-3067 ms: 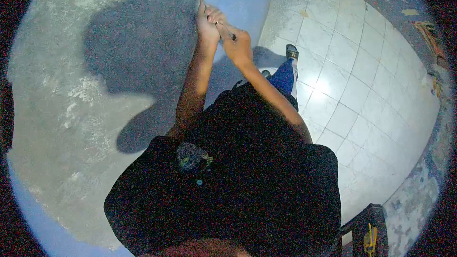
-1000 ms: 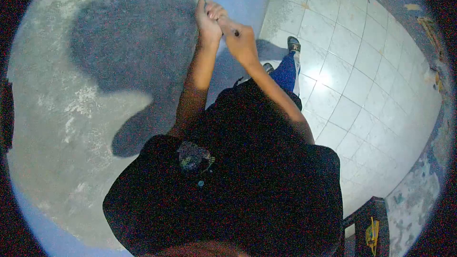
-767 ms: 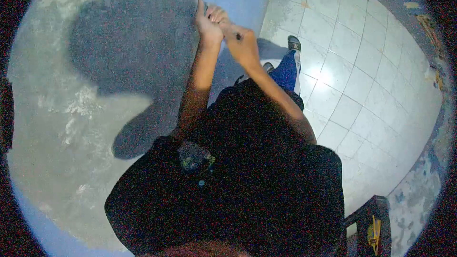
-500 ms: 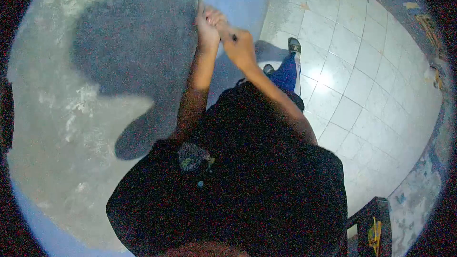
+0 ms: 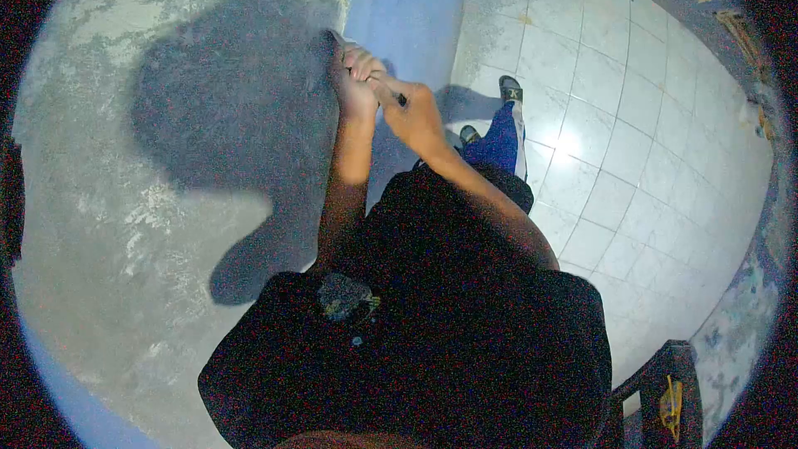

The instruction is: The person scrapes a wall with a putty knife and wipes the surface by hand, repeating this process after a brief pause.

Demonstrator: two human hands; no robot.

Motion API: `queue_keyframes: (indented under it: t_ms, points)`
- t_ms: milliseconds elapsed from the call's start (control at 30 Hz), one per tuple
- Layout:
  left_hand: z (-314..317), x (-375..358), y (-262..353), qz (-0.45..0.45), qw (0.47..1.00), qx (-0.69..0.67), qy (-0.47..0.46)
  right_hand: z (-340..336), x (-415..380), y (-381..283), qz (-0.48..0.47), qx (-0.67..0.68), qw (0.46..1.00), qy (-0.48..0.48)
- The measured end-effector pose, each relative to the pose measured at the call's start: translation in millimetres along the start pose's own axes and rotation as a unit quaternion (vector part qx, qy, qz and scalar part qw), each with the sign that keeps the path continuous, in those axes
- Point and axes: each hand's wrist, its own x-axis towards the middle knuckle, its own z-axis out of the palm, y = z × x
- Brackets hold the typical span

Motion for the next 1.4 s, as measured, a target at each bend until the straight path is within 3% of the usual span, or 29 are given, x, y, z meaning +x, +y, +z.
queue_keyframes:
  t_ms: [33,133,167,267,300,400,433,500,600,667,733,767,833,867,900,967,1033,1133,1233,1300,1400]
  points:
    - [-5.6,2.8,4.3,-0.039,0.995,-0.081,-0.038,1.7,1.8,1.6,0.0,-0.011,1.0,-0.007]
    - [28.8,19.2,-15.7,0.087,0.965,0.209,0.136,-5.2,22.4,8.3,0.054,0.006,0.998,-0.01]
    - [25.7,15.5,-15.7,0.094,0.971,0.195,0.106,-4.6,21.7,8.7,0.032,0.02,0.999,0.007]
    - [-3.9,-0.6,-1.2,-0.014,0.996,-0.042,-0.084,-6.4,-2.6,-2.2,0.02,0.005,0.999,-0.03]
    - [-4.4,-4.8,1.6,-0.059,0.988,-0.13,-0.063,1.9,-2.8,4.7,-0.011,-0.011,1.0,-0.003]
    - [1.4,17.4,5.8,-0.015,0.993,0.113,-0.043,3.1,15.1,16.4,-0.035,-0.03,0.999,0.027]
    - [3.1,13.8,1.6,0.001,0.993,0.115,-0.02,-1.2,22.9,10.0,0.029,0.002,1.0,0.008]
    - [12.5,17.6,-5.4,0.024,0.991,0.127,0.017,-2.9,19.4,18.5,0.0,0.005,1.0,-0.006]
    - [-36.4,12.0,10.5,-0.059,0.972,-0.065,-0.217,4.9,-0.8,8.1,-0.055,0.008,0.998,0.037]
    - [2.1,16.1,5.6,-0.001,0.993,0.095,-0.064,11.1,3.5,5.4,-0.073,-0.004,0.996,0.042]
    - [35.4,5.5,-5.9,0.062,0.963,0.239,0.11,3.8,14.7,7.7,-0.05,-0.034,0.998,0.012]
    - [32.8,15.6,-8.4,0.049,0.982,0.17,0.058,0.2,12.4,4.3,-0.027,-0.043,0.999,-0.008]
    - [30.3,4.8,-9.4,0.024,0.998,0.041,0.044,-8.1,17.3,-6.4,0.011,-0.056,0.998,-0.033]
    - [23.2,-0.1,-8.1,0.007,0.999,-0.024,0.038,-7.5,12.0,-9.1,-0.001,-0.053,0.998,-0.022]
    - [8.4,-4.7,0.1,-0.054,0.993,-0.105,-0.026,-3.9,2.2,-11.9,-0.016,-0.051,0.999,-0.012]
    - [13.7,3.9,5.1,-0.031,0.999,-0.041,-0.003,7.9,1.5,-7.0,-0.085,-0.028,0.996,0.02]
    - [14.0,8.8,4.6,0.004,0.997,0.081,0.0,6.1,15.6,-5.1,-0.049,-0.03,0.998,0.008]
    - [35.1,10.8,-10.5,0.026,0.998,0.041,0.043,-3.1,19.3,-6.5,-0.029,-0.049,0.998,-0.013]
    - [23.5,-6.9,0.3,-0.019,0.996,-0.068,0.048,0.6,9.3,3.5,-0.054,-0.046,0.997,-0.024]
    - [23.0,10.0,2.8,0.004,0.997,0.047,0.057,7.9,12.9,12.2,-0.068,-0.025,0.997,-0.003]
    - [39.3,6.0,-15.7,0.06,0.985,0.118,0.112,-8.5,27.7,-1.0,0.013,-0.007,1.0,-0.025]
